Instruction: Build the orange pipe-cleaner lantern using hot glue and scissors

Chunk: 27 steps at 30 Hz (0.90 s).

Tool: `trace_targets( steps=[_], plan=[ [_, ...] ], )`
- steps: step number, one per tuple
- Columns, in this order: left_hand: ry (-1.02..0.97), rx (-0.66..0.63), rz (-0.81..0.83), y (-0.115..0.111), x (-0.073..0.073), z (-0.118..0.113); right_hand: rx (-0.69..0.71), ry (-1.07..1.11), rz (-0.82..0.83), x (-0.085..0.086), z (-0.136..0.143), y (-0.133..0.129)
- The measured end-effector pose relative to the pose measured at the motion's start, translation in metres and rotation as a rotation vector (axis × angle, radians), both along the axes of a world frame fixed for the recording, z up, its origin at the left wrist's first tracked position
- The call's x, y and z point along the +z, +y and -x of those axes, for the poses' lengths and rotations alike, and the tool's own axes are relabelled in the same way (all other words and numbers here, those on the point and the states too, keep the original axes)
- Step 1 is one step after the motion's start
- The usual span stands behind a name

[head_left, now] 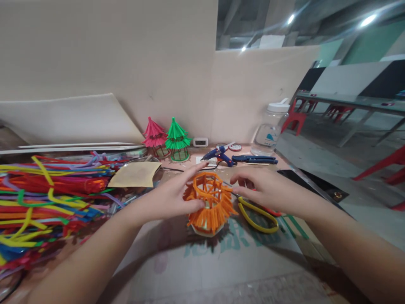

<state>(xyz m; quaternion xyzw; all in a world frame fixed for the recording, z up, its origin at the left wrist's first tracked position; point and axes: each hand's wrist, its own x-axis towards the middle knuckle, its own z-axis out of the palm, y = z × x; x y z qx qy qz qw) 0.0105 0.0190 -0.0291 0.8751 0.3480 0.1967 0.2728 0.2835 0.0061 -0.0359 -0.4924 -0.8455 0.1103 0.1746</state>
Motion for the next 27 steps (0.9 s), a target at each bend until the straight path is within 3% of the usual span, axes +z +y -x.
trace_targets(
  steps=[3, 5, 9, 13, 16, 19, 23, 27],
  plan=[
    [0.001, 0.013, 0.04, 0.007, -0.001, 0.005, -0.012, -0.078, 0.028, -0.006, -0.008, 0.012],
    [0.018, 0.058, 0.037, 0.012, -0.002, 0.009, -0.03, -0.002, -0.013, -0.006, -0.008, 0.015],
    [0.06, 0.09, 0.019, 0.019, -0.005, 0.017, 0.063, 0.316, -0.305, -0.002, 0.002, 0.006],
    [0.024, 0.066, 0.031, 0.021, -0.008, 0.019, 0.236, 0.212, -0.527, -0.007, 0.018, -0.002],
    [0.016, 0.069, 0.025, 0.02, -0.008, 0.017, 0.261, 0.149, -0.555, -0.016, 0.028, 0.003],
    [0.01, 0.08, 0.03, 0.019, -0.005, 0.017, 0.272, 0.248, -0.547, -0.019, 0.031, 0.008],
    [-0.124, 0.049, 0.15, 0.028, -0.014, 0.027, 0.116, 0.473, -0.502, -0.019, 0.018, 0.005],
    [-0.326, 0.043, 0.251, 0.041, -0.048, 0.047, -0.133, 0.457, -0.259, -0.043, -0.001, 0.003]
  ],
)
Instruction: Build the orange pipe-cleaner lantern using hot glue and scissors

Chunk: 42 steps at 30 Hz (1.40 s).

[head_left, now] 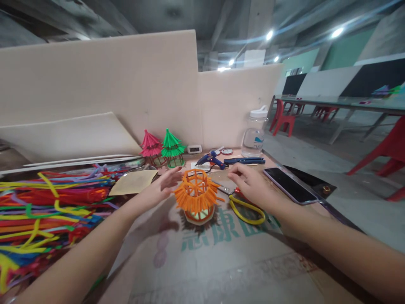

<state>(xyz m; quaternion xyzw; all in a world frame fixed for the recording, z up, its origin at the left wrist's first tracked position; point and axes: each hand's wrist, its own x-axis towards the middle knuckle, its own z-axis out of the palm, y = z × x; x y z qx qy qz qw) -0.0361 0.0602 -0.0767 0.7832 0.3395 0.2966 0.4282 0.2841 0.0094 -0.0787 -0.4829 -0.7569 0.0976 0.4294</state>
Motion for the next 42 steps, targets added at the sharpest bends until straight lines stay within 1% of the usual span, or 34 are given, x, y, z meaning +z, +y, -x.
trace_targets(
  steps=[2, 4, 6, 7, 8, 10, 13, 15, 17, 20, 22, 24, 27, 30, 33, 36, 38, 40, 42],
  plan=[
    [-0.025, 0.03, 0.007, 0.0, -0.021, 0.008, -0.021, -0.046, 0.056, -0.02, -0.006, 0.004],
    [-0.035, 0.08, -0.003, -0.005, -0.041, 0.012, -0.012, -0.101, 0.086, -0.038, -0.009, 0.01],
    [-0.015, 0.135, -0.024, -0.013, -0.055, 0.01, 0.02, -0.166, 0.097, -0.05, -0.008, 0.016],
    [-0.001, 0.166, -0.043, -0.019, -0.059, 0.007, 0.04, -0.199, 0.096, -0.055, -0.007, 0.018],
    [0.015, 0.192, -0.066, -0.024, -0.062, 0.003, 0.063, -0.229, 0.092, -0.058, -0.006, 0.019],
    [0.041, 0.23, -0.121, -0.034, -0.062, -0.009, 0.103, -0.276, 0.081, -0.061, -0.003, 0.019],
    [0.084, 0.254, -0.216, -0.044, -0.055, -0.023, 0.134, -0.305, 0.07, -0.062, 0.003, 0.016],
    [0.12, 0.26, -0.276, -0.048, -0.052, -0.028, 0.14, -0.297, 0.069, -0.062, 0.006, 0.015],
    [0.159, 0.262, -0.319, -0.049, -0.054, -0.028, 0.139, -0.273, 0.07, -0.063, 0.01, 0.014],
    [0.22, 0.285, -0.364, -0.047, -0.062, -0.023, 0.11, -0.201, 0.084, -0.066, 0.012, 0.014],
    [0.253, 0.309, -0.387, -0.046, -0.067, -0.02, 0.081, -0.124, 0.114, -0.069, 0.011, 0.017],
    [0.283, 0.32, -0.397, -0.047, -0.068, -0.019, 0.058, -0.022, 0.158, -0.071, 0.008, 0.021],
    [0.314, 0.314, -0.395, -0.049, -0.065, -0.021, 0.048, 0.143, 0.222, -0.072, 0.003, 0.027],
    [0.331, 0.32, -0.392, -0.052, -0.061, -0.024, 0.052, 0.271, 0.245, -0.067, 0.001, 0.026],
    [0.322, 0.358, -0.403, -0.052, -0.057, -0.02, 0.033, 0.352, 0.214, -0.053, -0.002, 0.021],
    [0.276, 0.446, -0.428, -0.05, -0.047, -0.006, 0.006, 0.401, 0.141, -0.031, -0.011, 0.015],
    [0.23, 0.544, -0.453, -0.048, -0.033, 0.003, 0.003, 0.407, 0.096, -0.013, -0.019, 0.01],
    [0.166, 0.632, -0.495, -0.048, -0.012, 0.007, 0.019, 0.326, 0.055, 0.007, -0.024, 0.004],
    [0.118, 0.646, -0.529, -0.053, 0.017, 0.001, 0.024, 0.062, -0.072, 0.027, -0.025, -0.003]
  ],
)
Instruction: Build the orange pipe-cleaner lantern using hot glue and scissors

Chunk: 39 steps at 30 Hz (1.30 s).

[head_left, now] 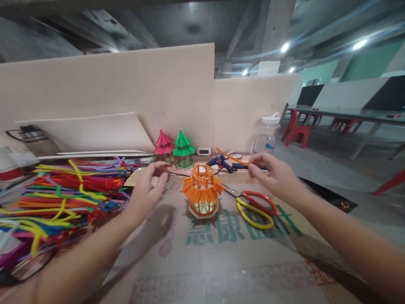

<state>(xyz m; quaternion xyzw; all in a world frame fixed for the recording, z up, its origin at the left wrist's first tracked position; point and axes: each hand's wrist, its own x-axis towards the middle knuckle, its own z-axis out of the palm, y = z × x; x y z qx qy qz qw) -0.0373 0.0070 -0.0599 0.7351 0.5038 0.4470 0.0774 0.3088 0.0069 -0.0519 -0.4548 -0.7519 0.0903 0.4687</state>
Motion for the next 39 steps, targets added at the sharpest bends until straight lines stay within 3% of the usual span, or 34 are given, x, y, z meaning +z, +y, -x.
trace_targets(
  steps=[2, 5, 7, 9, 13, 17, 22, 28, 33, 39],
  plan=[
    [-0.002, -0.083, -0.055, -0.009, 0.033, -0.014, 0.008, -0.232, -0.154, 0.019, 0.005, -0.006],
    [0.178, -0.183, -0.047, -0.024, 0.078, -0.038, 0.001, -0.429, -0.371, 0.044, 0.017, -0.013],
    [0.264, -0.201, -0.035, -0.03, 0.095, -0.048, 0.01, -0.472, -0.48, 0.056, 0.025, -0.016],
    [0.259, -0.18, -0.075, -0.031, 0.101, -0.052, 0.023, -0.479, -0.557, 0.064, 0.03, -0.019],
    [0.228, -0.147, -0.153, -0.028, 0.093, -0.047, 0.004, -0.497, -0.603, 0.066, 0.036, -0.024],
    [0.296, -0.076, -0.245, -0.029, 0.081, -0.048, -0.036, -0.549, -0.517, 0.06, 0.048, -0.024],
    [0.342, -0.032, -0.416, -0.032, 0.07, -0.055, 0.09, -0.503, -0.378, 0.065, 0.075, -0.021],
    [0.302, -0.048, -0.415, -0.031, 0.063, -0.057, 0.127, -0.479, -0.341, 0.061, 0.085, -0.014],
    [0.288, -0.102, -0.248, -0.02, 0.064, -0.051, 0.022, -0.562, -0.326, 0.054, 0.068, -0.007],
    [0.316, -0.274, 0.241, 0.015, 0.054, -0.026, -0.051, -0.428, -0.316, 0.067, 0.043, 0.0]
  ],
)
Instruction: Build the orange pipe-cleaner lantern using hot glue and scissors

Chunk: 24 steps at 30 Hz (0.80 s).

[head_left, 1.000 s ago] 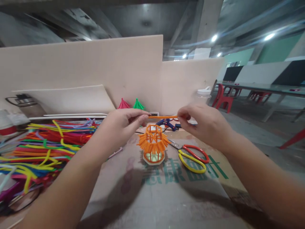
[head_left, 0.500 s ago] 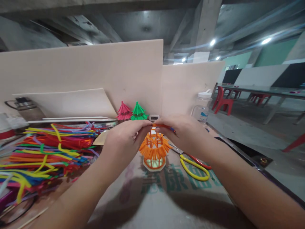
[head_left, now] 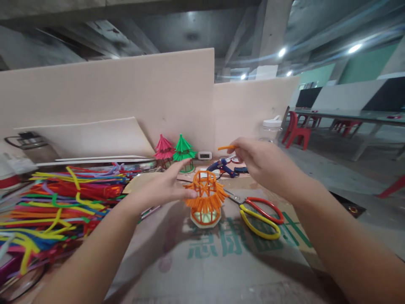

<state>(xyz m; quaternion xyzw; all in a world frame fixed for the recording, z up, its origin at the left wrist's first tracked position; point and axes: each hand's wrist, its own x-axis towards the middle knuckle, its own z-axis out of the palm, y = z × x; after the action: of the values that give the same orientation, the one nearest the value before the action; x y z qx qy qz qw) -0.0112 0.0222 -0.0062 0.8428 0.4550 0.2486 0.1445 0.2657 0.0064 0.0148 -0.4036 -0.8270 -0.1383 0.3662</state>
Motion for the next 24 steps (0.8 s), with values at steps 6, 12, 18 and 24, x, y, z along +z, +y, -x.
trace_targets(
  steps=[6, 12, 18, 24],
  plan=[
    [-0.056, -0.215, 0.204, 0.01, -0.019, -0.009, -0.013, -0.017, 0.054, 0.0, -0.003, -0.001],
    [-0.138, -0.355, 0.316, 0.009, -0.027, -0.018, 0.026, 0.011, 0.116, 0.001, -0.005, -0.004],
    [0.016, -0.375, 0.011, -0.006, -0.022, -0.03, 0.007, 0.054, 0.179, 0.01, -0.009, -0.011],
    [0.121, -0.407, -0.207, -0.01, -0.029, -0.037, 0.036, 0.074, 0.172, 0.012, -0.009, -0.011]
  ],
)
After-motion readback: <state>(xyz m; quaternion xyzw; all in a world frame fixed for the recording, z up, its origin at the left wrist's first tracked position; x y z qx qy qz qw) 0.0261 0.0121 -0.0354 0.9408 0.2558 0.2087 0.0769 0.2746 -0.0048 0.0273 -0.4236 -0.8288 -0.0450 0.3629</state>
